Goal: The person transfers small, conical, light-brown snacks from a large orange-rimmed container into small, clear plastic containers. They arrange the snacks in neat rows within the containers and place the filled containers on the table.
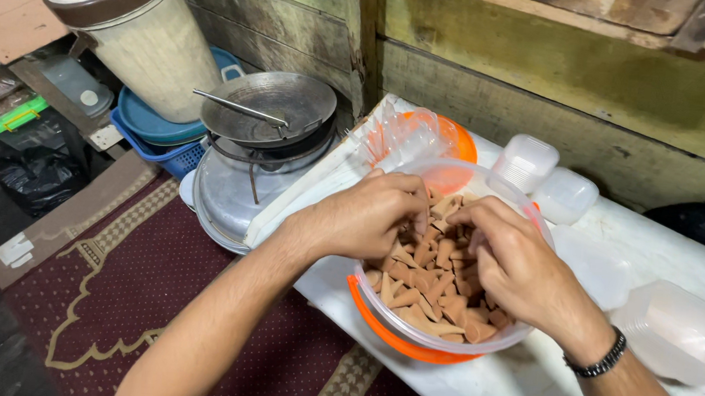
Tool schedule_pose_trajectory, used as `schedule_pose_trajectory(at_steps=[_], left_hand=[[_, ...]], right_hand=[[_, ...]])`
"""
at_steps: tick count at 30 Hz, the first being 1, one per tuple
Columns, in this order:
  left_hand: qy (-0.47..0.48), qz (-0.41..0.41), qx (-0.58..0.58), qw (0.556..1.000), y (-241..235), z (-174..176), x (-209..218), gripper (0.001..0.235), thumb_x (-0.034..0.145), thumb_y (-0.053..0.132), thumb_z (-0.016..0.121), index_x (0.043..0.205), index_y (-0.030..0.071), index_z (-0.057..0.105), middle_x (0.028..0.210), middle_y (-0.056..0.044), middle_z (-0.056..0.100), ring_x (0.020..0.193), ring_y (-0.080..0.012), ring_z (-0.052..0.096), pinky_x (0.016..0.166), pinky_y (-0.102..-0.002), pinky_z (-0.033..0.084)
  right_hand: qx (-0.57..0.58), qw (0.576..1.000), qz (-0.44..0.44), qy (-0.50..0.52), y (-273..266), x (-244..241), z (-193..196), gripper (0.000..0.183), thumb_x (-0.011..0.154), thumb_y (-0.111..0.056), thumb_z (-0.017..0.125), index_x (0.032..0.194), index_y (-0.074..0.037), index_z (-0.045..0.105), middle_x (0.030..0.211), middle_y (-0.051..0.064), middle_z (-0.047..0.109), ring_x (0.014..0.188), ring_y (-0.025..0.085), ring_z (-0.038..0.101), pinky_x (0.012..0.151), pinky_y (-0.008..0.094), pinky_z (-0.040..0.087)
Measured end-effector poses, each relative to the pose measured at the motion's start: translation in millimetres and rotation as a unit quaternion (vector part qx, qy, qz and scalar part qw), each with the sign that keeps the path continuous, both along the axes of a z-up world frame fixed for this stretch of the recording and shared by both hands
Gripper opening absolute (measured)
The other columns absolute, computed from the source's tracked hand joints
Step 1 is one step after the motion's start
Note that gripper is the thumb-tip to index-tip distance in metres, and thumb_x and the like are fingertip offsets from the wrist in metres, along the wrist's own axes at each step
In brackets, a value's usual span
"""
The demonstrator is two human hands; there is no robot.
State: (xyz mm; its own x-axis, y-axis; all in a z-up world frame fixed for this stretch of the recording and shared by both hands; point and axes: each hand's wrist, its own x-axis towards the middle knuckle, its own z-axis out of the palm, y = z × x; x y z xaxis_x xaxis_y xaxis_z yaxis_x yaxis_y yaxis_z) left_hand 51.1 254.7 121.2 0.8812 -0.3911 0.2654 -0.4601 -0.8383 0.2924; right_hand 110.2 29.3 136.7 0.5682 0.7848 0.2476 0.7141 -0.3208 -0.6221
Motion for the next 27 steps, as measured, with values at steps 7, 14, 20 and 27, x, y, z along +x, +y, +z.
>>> schedule_pose_trajectory(at_steps=[7,14,20,27], left_hand=[[0.048,0.002,0.063,0.997,-5,0,4,0.007,0.076,0.012,0.067,0.08,0.014,0.072,0.098,-0.002,0.061,0.095,-0.024,0.06,0.082,-0.036,0.04],[0.055,0.057,0.258,0.963,-16,-12,10,0.03,0.066,0.031,0.076,0.091,0.016,0.076,0.106,-0.006,0.061,0.1,-0.0277,0.057,0.087,-0.043,0.041],[0.084,0.11,0.351,0.926,-27,-22,21,0.031,0.076,0.031,0.076,0.106,0.024,0.073,0.116,-0.005,0.059,0.106,-0.0256,0.056,0.092,-0.04,0.04],[0.109,0.13,0.387,0.906,-31,-20,22,0.037,0.075,0.032,0.08,0.11,0.027,0.072,0.12,-0.006,0.058,0.106,-0.027,0.057,0.091,-0.04,0.041]], right_hand=[[-0.053,0.999,-0.009,0.007,-3,7,-17,0.051,0.075,0.007,0.04,0.114,-0.009,0.067,0.107,0.011,0.067,0.077,0.026,0.074,0.07,0.043,0.06],[-0.063,0.998,0.021,-0.008,-4,9,-21,0.056,0.066,0.004,0.035,0.113,-0.012,0.062,0.112,0.005,0.065,0.09,0.02,0.063,0.084,0.032,0.052],[-0.045,0.998,0.034,-0.014,-3,9,-20,0.053,0.067,0.004,0.035,0.11,-0.01,0.062,0.12,0.007,0.065,0.109,0.021,0.062,0.092,0.033,0.049],[-0.051,0.999,0.014,-0.011,-2,8,-18,0.044,0.075,0.001,0.037,0.109,-0.008,0.063,0.115,0.009,0.066,0.107,0.024,0.063,0.095,0.035,0.049]])
